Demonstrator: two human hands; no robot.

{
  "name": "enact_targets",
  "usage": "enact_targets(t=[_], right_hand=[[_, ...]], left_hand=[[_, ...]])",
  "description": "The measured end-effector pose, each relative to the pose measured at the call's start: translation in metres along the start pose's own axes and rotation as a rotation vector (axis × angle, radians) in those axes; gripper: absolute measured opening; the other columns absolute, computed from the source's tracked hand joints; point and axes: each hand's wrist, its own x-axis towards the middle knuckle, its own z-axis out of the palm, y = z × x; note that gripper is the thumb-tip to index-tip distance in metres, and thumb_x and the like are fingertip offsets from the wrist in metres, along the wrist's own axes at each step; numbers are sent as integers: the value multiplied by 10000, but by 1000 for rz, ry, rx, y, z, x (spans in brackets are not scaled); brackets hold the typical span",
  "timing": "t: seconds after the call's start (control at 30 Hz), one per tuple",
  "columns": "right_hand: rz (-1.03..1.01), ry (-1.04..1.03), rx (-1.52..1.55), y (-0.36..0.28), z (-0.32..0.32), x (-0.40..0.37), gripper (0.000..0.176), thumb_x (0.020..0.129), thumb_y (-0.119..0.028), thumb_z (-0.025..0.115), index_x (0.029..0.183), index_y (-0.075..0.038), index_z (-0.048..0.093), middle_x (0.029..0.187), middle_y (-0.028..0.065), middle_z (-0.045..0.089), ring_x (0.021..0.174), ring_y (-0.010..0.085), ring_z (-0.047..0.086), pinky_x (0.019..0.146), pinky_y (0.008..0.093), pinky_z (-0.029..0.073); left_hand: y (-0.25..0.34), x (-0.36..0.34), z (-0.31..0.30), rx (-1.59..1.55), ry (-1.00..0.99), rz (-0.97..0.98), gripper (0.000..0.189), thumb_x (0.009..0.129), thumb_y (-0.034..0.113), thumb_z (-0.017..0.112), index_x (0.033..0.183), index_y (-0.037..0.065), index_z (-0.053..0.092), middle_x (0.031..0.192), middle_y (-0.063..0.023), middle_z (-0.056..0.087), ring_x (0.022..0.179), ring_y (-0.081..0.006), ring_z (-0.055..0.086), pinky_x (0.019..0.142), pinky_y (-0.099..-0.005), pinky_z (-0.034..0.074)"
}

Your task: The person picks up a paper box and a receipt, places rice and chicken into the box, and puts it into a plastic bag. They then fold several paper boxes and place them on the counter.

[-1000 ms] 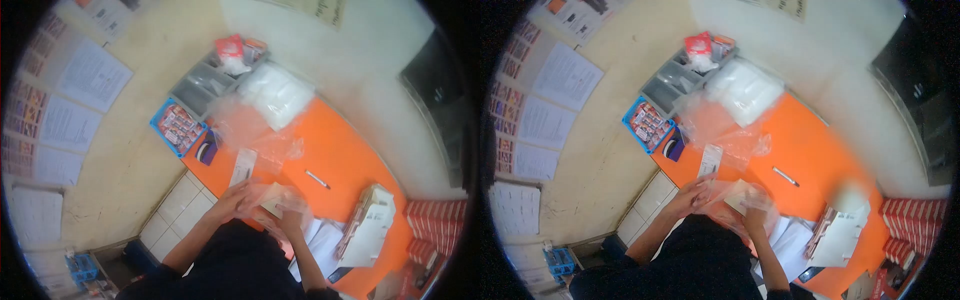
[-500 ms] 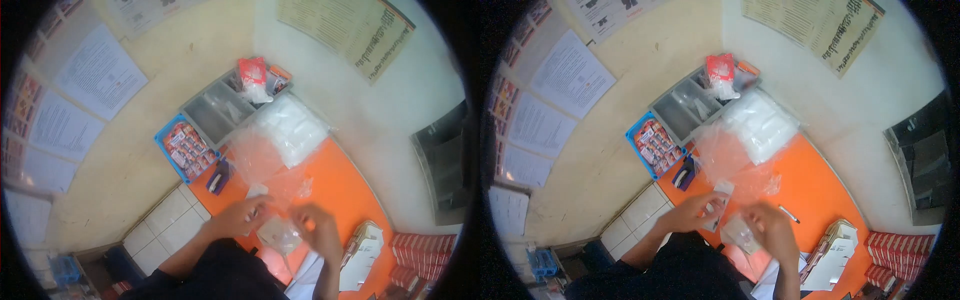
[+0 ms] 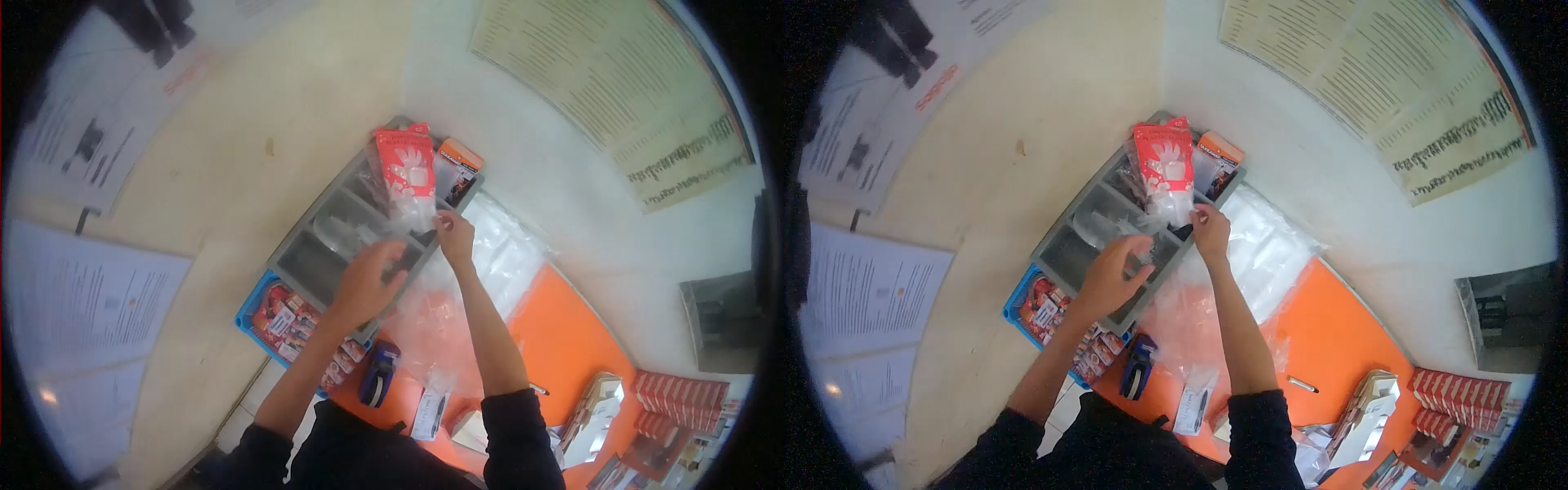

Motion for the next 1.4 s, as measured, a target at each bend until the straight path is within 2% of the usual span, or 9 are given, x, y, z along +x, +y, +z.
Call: enact_targets(t=[0.13,0.23,0.37,0.5,0.63,0.73,0.9,1.03,1.4], right_hand=[[-136,29,70,-13,-13,-4,192,867,-107,687,1053,-69,718,892,123,653,712,219,619,639,336,495],[-91,60,119,-24,-23,-4,155,877,-87,686,1027,-64,714,851,92,612,688,196,582,625,322,479],[-98,110,107,-8,-21,-5,243,819,-113,769,1033,-44,678,879,94,649,737,197,622,635,304,486],[59,107,283,-29,-13,-12,250,827,-117,772,1055,-60,689,902,111,681,778,167,656,690,277,505],[377,70,727,-40,2,-13,212,859,-109,753,1032,-9,682,844,10,659,753,84,591,703,230,477],[383,104,732,-46,2,-12,166,865,-106,749,977,0,686,827,-25,636,716,55,523,673,211,444],[407,-5,719,-43,-13,-18,125,866,-88,726,949,1,698,897,18,655,819,94,564,793,261,462],[332,12,740,-48,-18,-24,97,836,-87,772,859,-26,701,821,-25,631,738,45,484,662,207,401],[337,-69,870,-109,-84,-75,39,904,-50,666,887,-24,642,839,-1,629,760,72,551,710,222,448]], left_hand=[[-46,91,47,271,139,283,397,789,141,726,1162,92,601,1273,-119,575,1295,-326,440,1111,-470,311],[-85,134,69,480,66,367,297,789,162,731,1061,86,639,1275,-95,580,1309,-315,423,1127,-497,287],[-94,157,77,227,176,376,83,808,138,696,836,64,672,1181,-78,623,1203,-325,507,1030,-463,365],[-88,161,79,155,255,288,167,794,139,716,922,56,648,1122,-80,614,1111,-323,541,978,-454,384],[-85,164,74,78,244,282,215,784,131,720,970,66,635,1148,-89,590,1124,-325,528,992,-454,369],[-69,161,62,133,222,323,263,765,111,721,1016,89,646,1211,-90,572,1189,-316,506,1007,-471,355],[-76,158,44,204,50,437,361,718,80,729,1070,138,671,1263,-67,568,1275,-298,475,1053,-513,316],[-75,149,47,125,-89,505,321,694,37,726,997,133,688,1168,-47,613,1233,-264,514,1072,-501,303],[-106,164,70,303,-31,469,209,689,4,630,861,111,684,945,-26,655,1057,-250,593,1167,-539,180]])
